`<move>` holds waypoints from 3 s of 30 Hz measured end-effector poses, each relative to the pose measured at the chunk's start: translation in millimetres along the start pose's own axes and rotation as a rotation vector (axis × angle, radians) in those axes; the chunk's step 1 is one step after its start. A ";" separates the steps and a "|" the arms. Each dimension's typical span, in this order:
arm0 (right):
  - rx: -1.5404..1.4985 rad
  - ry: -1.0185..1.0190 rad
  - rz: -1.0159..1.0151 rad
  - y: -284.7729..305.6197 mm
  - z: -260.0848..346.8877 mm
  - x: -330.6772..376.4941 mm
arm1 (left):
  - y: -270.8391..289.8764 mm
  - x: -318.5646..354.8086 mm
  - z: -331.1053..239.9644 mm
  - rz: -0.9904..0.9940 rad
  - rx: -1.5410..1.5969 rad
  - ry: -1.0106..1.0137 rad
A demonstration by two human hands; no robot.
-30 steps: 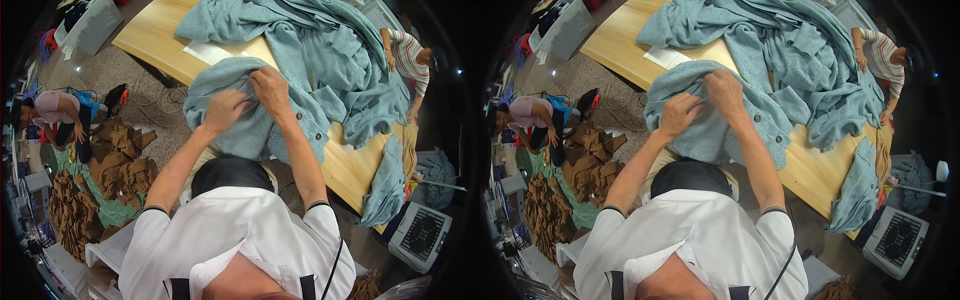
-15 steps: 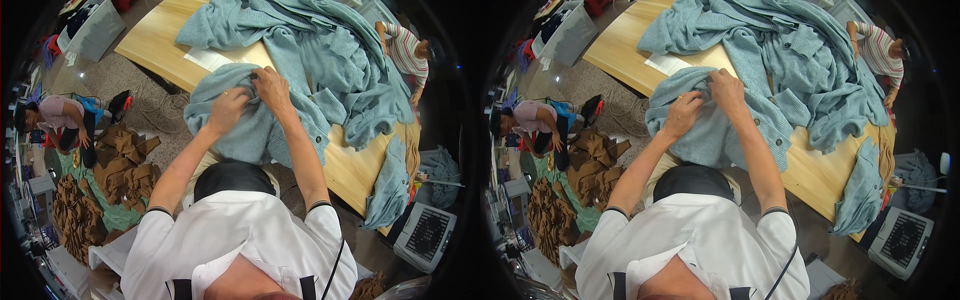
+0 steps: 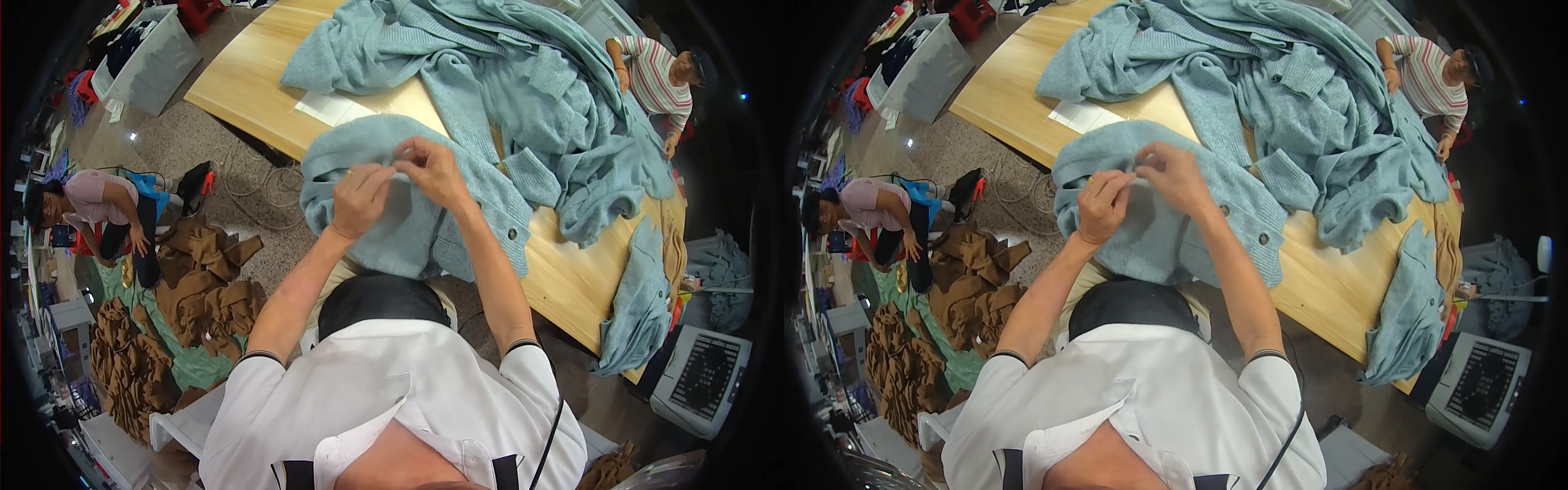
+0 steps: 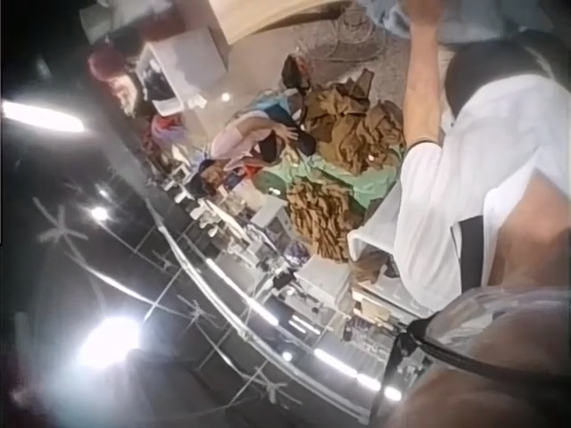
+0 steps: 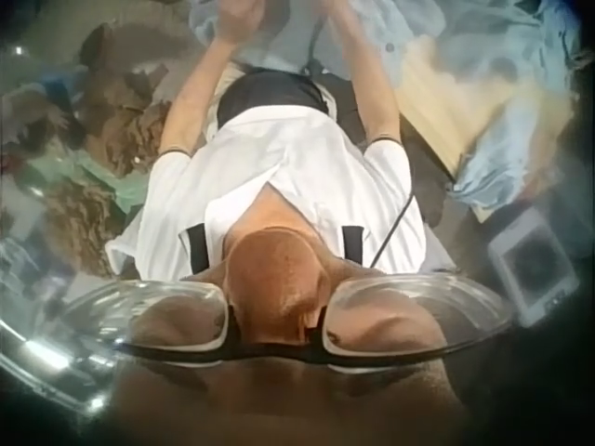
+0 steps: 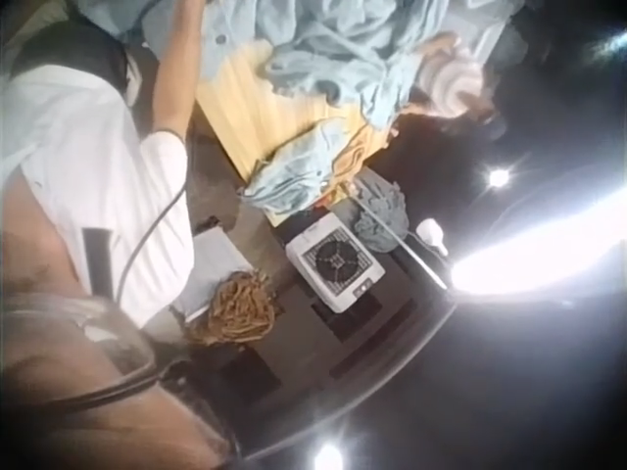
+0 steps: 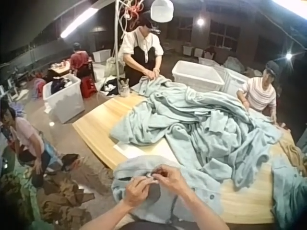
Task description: Buttoning a light blue knitted cardigan on a workbench in a factory setting.
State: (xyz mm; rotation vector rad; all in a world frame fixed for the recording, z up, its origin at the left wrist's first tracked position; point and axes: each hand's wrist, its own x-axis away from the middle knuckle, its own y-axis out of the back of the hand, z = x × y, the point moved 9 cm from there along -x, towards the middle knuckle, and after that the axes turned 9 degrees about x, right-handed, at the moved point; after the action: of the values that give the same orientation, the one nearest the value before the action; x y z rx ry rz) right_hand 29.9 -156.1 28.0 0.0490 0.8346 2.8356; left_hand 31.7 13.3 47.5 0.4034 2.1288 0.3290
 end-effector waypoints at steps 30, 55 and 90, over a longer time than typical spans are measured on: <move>-0.224 -0.091 -0.077 -9.4 -44.9 12.3 | -28.4 -6.6 48.5 0.224 0.222 0.446; -0.196 0.026 -0.049 -8.6 -46.7 20.9 | -32.6 -1.6 70.4 0.471 0.411 0.630; 0.583 -0.101 -0.182 86.1 -59.5 100.3 | -40.3 9.4 110.0 0.405 0.656 1.145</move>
State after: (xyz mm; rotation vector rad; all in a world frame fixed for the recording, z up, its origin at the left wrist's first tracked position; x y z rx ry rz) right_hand -88.1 -240.3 22.4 0.1826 1.5191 2.3131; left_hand 112.1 -10.7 -34.9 1.2643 3.2627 0.0473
